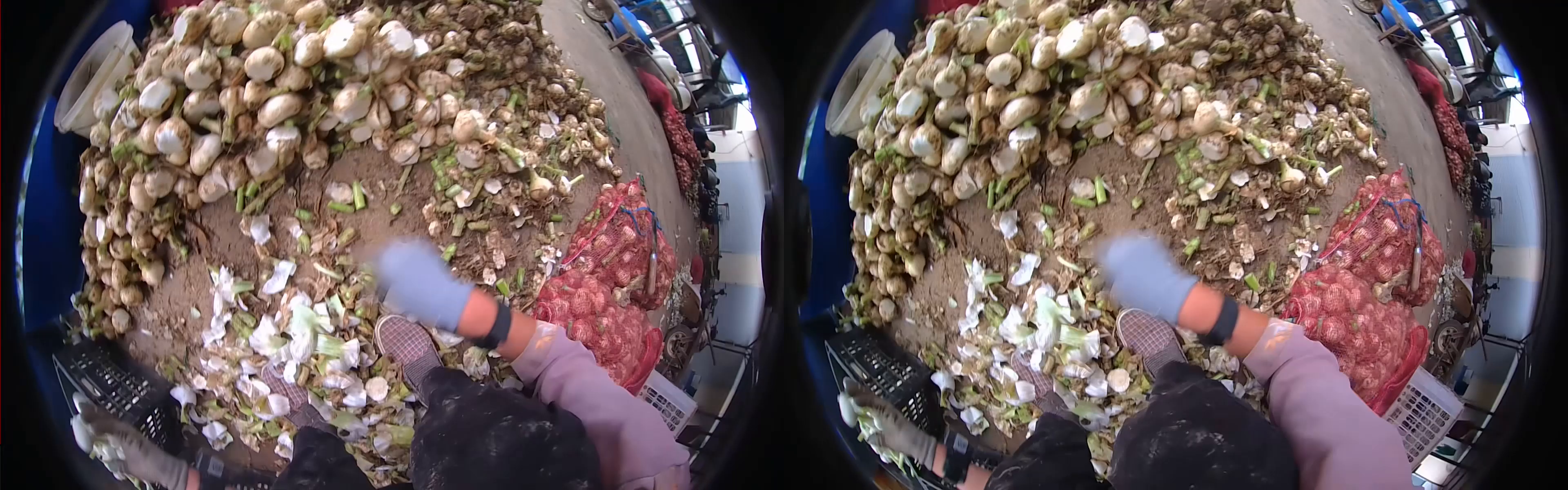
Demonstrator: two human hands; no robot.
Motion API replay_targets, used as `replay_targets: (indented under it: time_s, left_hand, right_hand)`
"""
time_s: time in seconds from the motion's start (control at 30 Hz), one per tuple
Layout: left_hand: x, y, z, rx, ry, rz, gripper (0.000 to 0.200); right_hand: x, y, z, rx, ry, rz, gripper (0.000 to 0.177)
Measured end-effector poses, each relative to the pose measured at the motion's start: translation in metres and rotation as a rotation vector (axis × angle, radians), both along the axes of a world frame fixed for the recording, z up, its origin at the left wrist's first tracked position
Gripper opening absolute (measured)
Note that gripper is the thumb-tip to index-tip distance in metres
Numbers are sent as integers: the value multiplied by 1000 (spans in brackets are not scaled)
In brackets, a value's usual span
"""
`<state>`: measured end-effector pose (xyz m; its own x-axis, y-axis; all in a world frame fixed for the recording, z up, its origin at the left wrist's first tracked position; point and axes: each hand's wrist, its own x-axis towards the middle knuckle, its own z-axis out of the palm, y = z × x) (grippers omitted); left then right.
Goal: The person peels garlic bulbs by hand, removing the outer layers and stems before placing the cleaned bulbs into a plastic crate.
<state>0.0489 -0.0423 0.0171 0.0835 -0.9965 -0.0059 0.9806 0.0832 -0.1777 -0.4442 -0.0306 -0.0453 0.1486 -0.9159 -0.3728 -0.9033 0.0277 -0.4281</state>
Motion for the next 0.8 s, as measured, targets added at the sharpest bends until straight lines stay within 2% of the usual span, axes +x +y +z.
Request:
replay_targets:
  time_s: [0.07,0.1,0.13,0.17,0.2,0.23,0.27,0.33,0.37,0.4,0.43,0.47,0.5,0.57,0.6,0.63,0.7,0.77,0.8]
  left_hand:
    - [2,5,-9,-75,-179,-85,68]
    - [-16,-2,-21,-99,-264,-138,67]
    - [-53,-16,-25,-183,-472,-359,61]
    - [-80,-20,-40,-71,-613,-351,54]
    - [-104,-23,-59,-51,-675,-414,53]
    - [-131,-12,-71,-6,-1163,-281,52]
    - [-164,-14,-70,83,-1240,-354,50]
    - [-198,-12,-85,363,-1246,-509,44]
    - [-221,-12,-77,335,-1390,-611,38]
    - [-231,-10,-84,278,-1510,-681,37]
    - [-237,-7,-96,216,-1635,-754,36]
    - [-241,-6,-108,135,-1728,-768,36]
    - [-242,-3,-115,51,-1819,-790,36]
    - [-242,0,-120,22,-1809,-815,37]
    - [-240,1,-121,54,-1780,-834,37]
    - [-237,1,-121,88,-1752,-845,37]
    - [-234,0,-119,74,-1784,-821,39]
    - [-237,-1,-114,150,-1729,-832,41]
    - [-238,0,-114,135,-1739,-819,42]
  right_hand:
    - [-73,-28,-13,-560,388,-260,36]
    - [-106,-41,-17,-627,602,-333,37]
    - [-139,-52,-34,-654,782,-399,39]
    - [-166,-62,-54,-680,961,-462,40]
    - [-173,-73,-48,-685,966,-466,40]
    - [-173,-79,-41,-408,864,-529,44]
    - [-171,-82,-35,-136,754,-583,48]
    - [-157,-71,-35,-50,684,-519,48]
    - [-151,-65,-37,46,607,-441,48]
    - [-146,-54,-42,49,611,-441,48]
    - [-140,-44,-47,-48,626,-483,45]
    - [-137,-43,-50,-155,640,-522,43]
    - [-137,-44,-54,-151,640,-525,43]
    - [-143,-50,-57,-117,690,-580,49]
    - [-148,-50,-66,-264,735,-545,45]
    - [-153,-50,-74,-265,733,-553,45]
    - [-153,-59,-74,-144,850,-440,42]
    - [-152,-56,-76,-96,844,-474,39]
    - [-152,-42,-77,-204,712,-466,37]
